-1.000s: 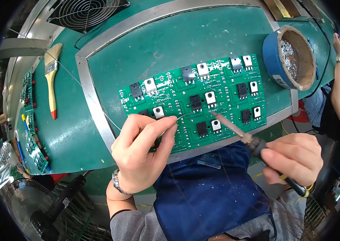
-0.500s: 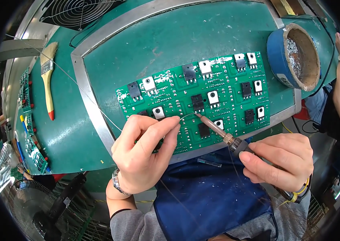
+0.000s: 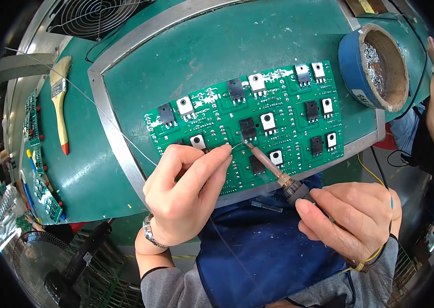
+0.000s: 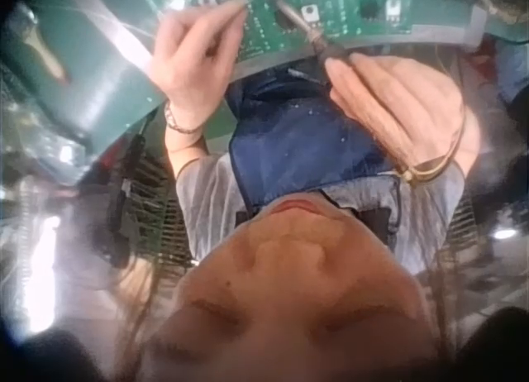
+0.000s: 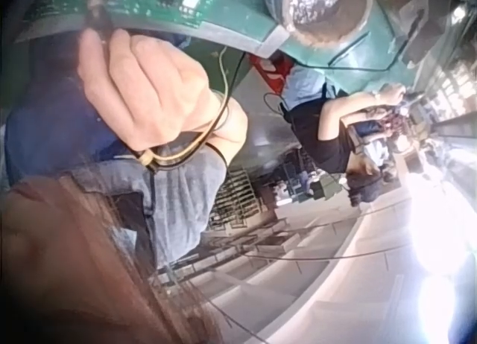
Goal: The person solders electronic components onto a circuit board using a soldering iron and solder wire, snaps the board into smaller pieces by hand, and carries the gathered circuit boards across the workshop.
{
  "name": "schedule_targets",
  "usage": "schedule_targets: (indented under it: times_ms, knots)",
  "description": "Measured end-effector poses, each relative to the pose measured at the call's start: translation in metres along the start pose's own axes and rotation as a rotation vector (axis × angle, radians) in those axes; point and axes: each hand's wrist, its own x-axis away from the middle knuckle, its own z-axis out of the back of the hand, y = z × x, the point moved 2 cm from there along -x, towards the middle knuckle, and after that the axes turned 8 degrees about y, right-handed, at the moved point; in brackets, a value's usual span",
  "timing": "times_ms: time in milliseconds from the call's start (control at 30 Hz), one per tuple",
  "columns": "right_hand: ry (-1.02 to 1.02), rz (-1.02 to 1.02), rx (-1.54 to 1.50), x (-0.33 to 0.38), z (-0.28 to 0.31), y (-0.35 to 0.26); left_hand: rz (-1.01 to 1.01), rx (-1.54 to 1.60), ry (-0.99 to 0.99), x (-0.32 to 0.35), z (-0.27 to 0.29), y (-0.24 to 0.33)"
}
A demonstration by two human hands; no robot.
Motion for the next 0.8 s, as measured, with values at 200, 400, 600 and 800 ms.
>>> schedule_targets:
  times_ms: [200,400,600,800]
  knots:
    - [-0.019,0.000,0.039,-0.004,0.003,-0.003,0.053,-0.024,0.009,0.000,0.001,0.001]
    - [0.017,0.008,-0.030,-0.001,0.001,0.005,0.054,-0.013,0.016,-0.002,0.008,0.006]
    - [0.020,0.021,-0.077,-0.003,0.010,0.012,0.077,0.003,0.013,-0.003,0.012,0.007]
    - [0.050,0.044,-0.064,0.001,0.015,0.019,0.012,-0.007,0.014,-0.003,0.004,0.009]
